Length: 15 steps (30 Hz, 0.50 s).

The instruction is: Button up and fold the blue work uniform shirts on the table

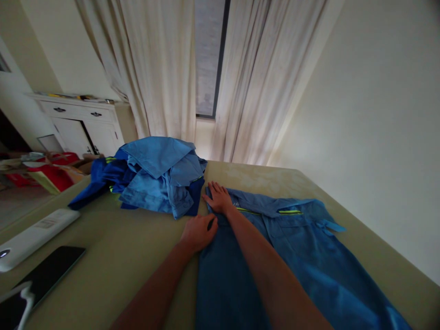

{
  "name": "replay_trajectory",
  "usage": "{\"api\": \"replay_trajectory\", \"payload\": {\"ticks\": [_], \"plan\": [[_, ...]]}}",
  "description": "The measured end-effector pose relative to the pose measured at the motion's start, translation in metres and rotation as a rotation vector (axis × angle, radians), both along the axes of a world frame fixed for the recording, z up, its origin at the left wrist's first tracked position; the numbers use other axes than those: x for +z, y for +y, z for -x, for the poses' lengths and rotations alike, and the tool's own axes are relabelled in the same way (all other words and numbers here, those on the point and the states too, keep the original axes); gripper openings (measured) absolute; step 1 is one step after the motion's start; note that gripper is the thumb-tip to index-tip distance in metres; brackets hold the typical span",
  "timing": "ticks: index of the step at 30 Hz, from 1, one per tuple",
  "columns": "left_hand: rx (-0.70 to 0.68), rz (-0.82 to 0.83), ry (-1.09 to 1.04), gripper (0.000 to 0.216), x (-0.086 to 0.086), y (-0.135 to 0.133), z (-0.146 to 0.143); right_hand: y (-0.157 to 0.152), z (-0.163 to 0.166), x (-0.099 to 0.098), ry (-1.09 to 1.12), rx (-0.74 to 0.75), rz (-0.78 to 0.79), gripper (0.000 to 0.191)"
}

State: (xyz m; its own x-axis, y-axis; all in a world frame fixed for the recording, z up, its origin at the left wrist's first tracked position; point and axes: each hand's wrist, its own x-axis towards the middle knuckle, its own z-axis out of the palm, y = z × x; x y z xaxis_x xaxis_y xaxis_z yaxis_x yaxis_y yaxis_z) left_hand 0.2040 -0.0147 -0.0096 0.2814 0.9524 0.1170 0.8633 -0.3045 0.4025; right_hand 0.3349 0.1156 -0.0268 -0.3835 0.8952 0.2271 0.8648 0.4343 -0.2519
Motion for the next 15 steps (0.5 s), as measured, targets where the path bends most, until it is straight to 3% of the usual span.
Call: {"api": "replay_trajectory", "payload": {"ticks": [4,7,9,12,15], "plan": [[0.102,0.040,-0.100,0.028,-0.003,0.008,0.003,-0.014,-0.003,0.010,0.098,-0.022,-0.293,0.047],[0.152,0.045,-0.128,0.030,-0.005,0.011,0.003,-0.035,-0.012,0.012,0.083,-0.057,-0.305,0.039],[0.176,0.044,-0.109,0.027,-0.005,0.011,0.002,-0.051,-0.023,0.013,0.013,0.028,-0.272,0.038],[0.196,0.043,-0.059,0.021,-0.006,0.009,0.005,-0.070,-0.052,0.021,-0.016,0.135,-0.326,0.041],[0.143,-0.070,0.007,0.020,-0.004,0.006,0.009,-0.081,-0.109,0.033,0.101,-0.039,-0.402,0.041]]}}
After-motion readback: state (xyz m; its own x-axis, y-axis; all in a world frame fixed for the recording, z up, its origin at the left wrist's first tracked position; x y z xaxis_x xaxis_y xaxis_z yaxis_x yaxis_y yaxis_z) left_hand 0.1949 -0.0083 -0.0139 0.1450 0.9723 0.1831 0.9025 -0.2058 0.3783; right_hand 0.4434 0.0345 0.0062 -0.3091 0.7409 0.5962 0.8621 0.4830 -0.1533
